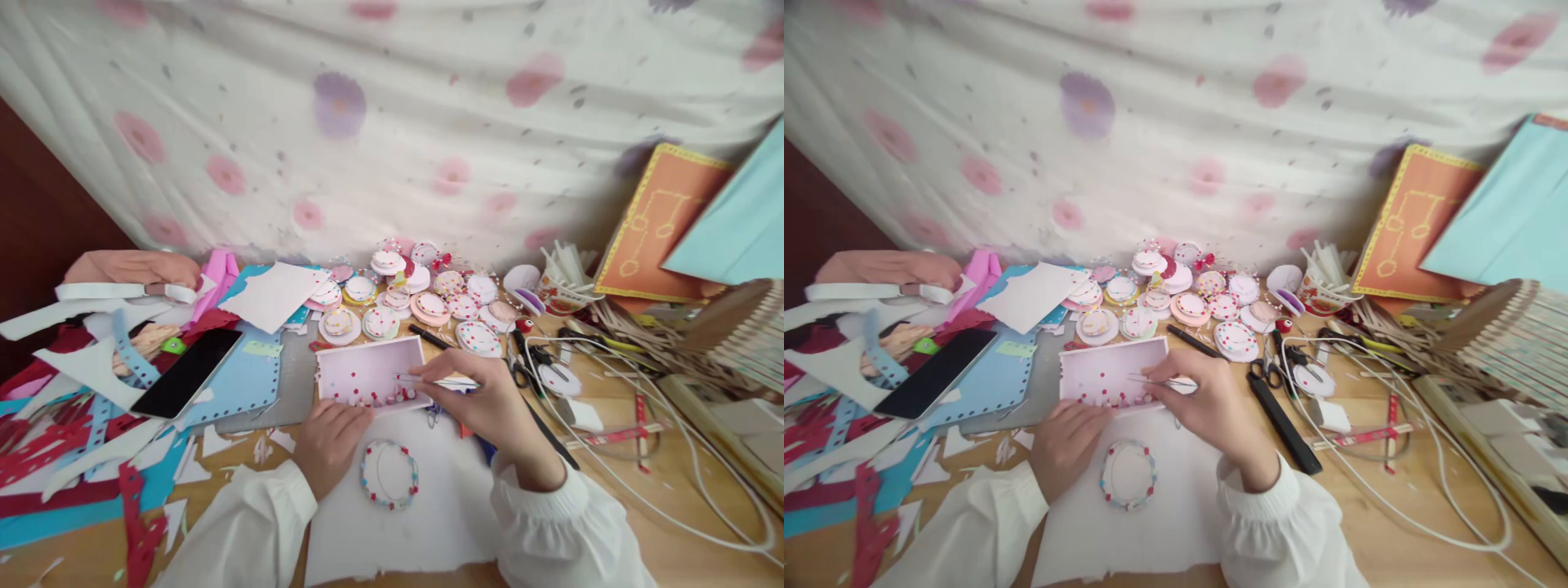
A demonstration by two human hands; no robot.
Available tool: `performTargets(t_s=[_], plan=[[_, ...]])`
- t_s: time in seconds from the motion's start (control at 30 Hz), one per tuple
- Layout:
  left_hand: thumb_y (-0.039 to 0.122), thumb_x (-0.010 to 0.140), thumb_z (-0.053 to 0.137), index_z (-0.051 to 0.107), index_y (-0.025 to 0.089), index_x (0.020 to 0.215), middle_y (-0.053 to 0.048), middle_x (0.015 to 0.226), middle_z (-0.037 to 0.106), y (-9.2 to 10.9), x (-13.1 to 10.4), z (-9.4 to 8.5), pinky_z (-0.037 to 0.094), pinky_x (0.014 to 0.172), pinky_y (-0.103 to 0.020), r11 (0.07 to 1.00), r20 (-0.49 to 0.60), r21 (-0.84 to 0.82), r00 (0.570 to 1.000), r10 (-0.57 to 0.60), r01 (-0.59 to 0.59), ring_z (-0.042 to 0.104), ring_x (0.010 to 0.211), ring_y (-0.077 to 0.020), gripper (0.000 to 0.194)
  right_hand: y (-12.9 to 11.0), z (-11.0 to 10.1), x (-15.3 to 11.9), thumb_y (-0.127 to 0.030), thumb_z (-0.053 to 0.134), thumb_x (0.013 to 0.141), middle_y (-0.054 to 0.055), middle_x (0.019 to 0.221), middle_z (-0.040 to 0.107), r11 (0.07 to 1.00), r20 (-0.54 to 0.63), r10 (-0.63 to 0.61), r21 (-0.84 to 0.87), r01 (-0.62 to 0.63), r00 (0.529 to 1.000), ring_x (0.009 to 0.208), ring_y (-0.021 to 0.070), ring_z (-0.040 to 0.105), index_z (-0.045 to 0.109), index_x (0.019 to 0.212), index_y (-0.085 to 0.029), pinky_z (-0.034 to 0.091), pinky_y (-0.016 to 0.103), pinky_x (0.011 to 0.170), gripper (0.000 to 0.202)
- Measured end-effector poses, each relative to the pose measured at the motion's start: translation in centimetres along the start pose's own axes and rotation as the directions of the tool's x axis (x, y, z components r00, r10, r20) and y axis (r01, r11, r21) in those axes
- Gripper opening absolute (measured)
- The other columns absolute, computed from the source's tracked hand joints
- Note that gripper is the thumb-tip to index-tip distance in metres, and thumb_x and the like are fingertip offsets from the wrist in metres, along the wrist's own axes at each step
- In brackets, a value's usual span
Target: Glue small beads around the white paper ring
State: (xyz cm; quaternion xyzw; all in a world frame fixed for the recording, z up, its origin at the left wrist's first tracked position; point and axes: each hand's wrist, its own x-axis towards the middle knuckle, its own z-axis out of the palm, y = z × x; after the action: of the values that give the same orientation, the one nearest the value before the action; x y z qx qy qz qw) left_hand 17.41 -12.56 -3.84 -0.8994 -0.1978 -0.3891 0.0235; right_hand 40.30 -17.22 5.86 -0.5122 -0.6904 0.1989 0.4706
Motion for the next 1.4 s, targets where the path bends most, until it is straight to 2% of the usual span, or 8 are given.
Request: performTargets(t_s=[0.13,0.33,0.6,0.8,0.93,1.1,1.27,1.4], plan=[[0.001,0.085,0.048,0.061,0.014,0.102,-0.007,0.086,0.075,-0.2,0.0,0.1,0.043,0.072,-0.034,1.000,-0.011,-0.024,1.000,-0.005,0.005,0.066,0.075,-0.0183,0.025,0.6,1.4,0.9,-0.007,0.060,0.079,0.001,0.083,0.074,0.984,0.164,-0.037,-0.169,0.065,0.986,0.077,0.0170,0.070,0.065,0.075,-0.022,0.051,0.024,0.064,0.017],[0.001,0.084,0.051,0.061,0.014,0.102,-0.006,0.085,0.075,-0.3,-0.2,0.3,0.042,0.073,-0.034,0.999,-0.002,-0.031,1.000,-0.026,0.026,0.065,0.073,-0.0177,0.024,1.7,2.8,1.1,-0.005,0.065,0.073,0.002,0.075,0.073,0.901,0.222,0.018,-0.427,0.080,0.975,0.069,0.0172,0.067,0.066,0.072,-0.021,0.042,0.023,0.060,0.016],[0.002,0.086,0.049,0.061,0.016,0.106,-0.006,0.088,0.075,-0.5,-0.6,0.6,0.041,0.072,-0.034,0.998,0.016,-0.058,0.999,-0.034,0.035,0.065,0.074,-0.0168,0.026,2.7,5.0,1.0,-0.007,0.063,0.075,0.000,0.065,0.067,0.863,0.315,0.079,-0.497,0.093,0.946,0.062,0.0144,0.061,0.065,0.072,-0.021,0.032,0.023,0.056,0.014],[0.004,0.086,0.051,0.062,0.016,0.104,-0.006,0.086,0.076,-0.5,-0.3,0.3,0.042,0.071,-0.034,0.999,0.017,-0.039,1.000,-0.023,0.023,0.065,0.073,-0.0166,0.024,3.0,5.1,1.0,-0.007,0.063,0.074,0.001,0.064,0.066,0.858,0.319,0.071,-0.502,0.105,0.945,0.061,0.0155,0.061,0.065,0.071,-0.021,0.034,0.023,0.055,0.015],[0.004,0.086,0.050,0.062,0.016,0.105,-0.005,0.088,0.075,-0.5,-0.3,0.3,0.042,0.072,-0.034,0.999,0.025,-0.039,0.999,-0.026,0.027,0.065,0.074,-0.0167,0.026,2.4,4.0,1.1,-0.006,0.062,0.075,0.001,0.072,0.071,0.924,0.224,0.002,-0.373,0.083,0.975,0.068,0.0165,0.066,0.064,0.071,-0.021,0.043,0.024,0.060,0.016],[0.006,0.088,0.050,0.061,0.016,0.110,-0.006,0.091,0.074,-1.3,-0.1,0.3,0.043,0.076,-0.035,0.999,0.055,-0.031,0.998,-0.041,0.043,0.065,0.081,-0.0176,0.027,0.7,2.5,0.4,-0.011,0.063,0.081,0.003,0.084,0.075,0.994,-0.052,-0.082,-0.077,0.078,0.995,0.079,0.0181,0.071,0.064,0.075,-0.022,0.054,0.028,0.071,0.012],[0.013,0.090,0.052,0.063,0.020,0.109,-0.007,0.100,0.071,-2.3,0.9,-0.2,0.045,0.087,-0.038,0.988,0.072,-0.051,0.988,-0.139,0.143,0.061,0.096,-0.0201,0.023,0.5,3.2,-2.6,-0.016,0.071,0.077,0.004,0.082,0.075,0.990,-0.301,0.029,0.140,0.014,0.953,0.082,0.0223,0.073,0.062,0.073,-0.022,0.058,0.035,0.073,0.012],[0.014,0.084,0.058,0.065,0.019,0.097,-0.008,0.096,0.067,-0.7,1.4,-1.2,0.047,0.085,-0.038,0.936,-0.104,-0.217,0.946,-0.306,0.279,0.059,0.093,-0.0209,0.016,1.8,5.1,-5.2,-0.021,0.075,0.074,0.005,0.079,0.074,0.945,-0.408,0.229,0.312,-0.100,0.884,0.084,0.0253,0.072,0.059,0.070,-0.021,0.059,0.039,0.074,0.017]])
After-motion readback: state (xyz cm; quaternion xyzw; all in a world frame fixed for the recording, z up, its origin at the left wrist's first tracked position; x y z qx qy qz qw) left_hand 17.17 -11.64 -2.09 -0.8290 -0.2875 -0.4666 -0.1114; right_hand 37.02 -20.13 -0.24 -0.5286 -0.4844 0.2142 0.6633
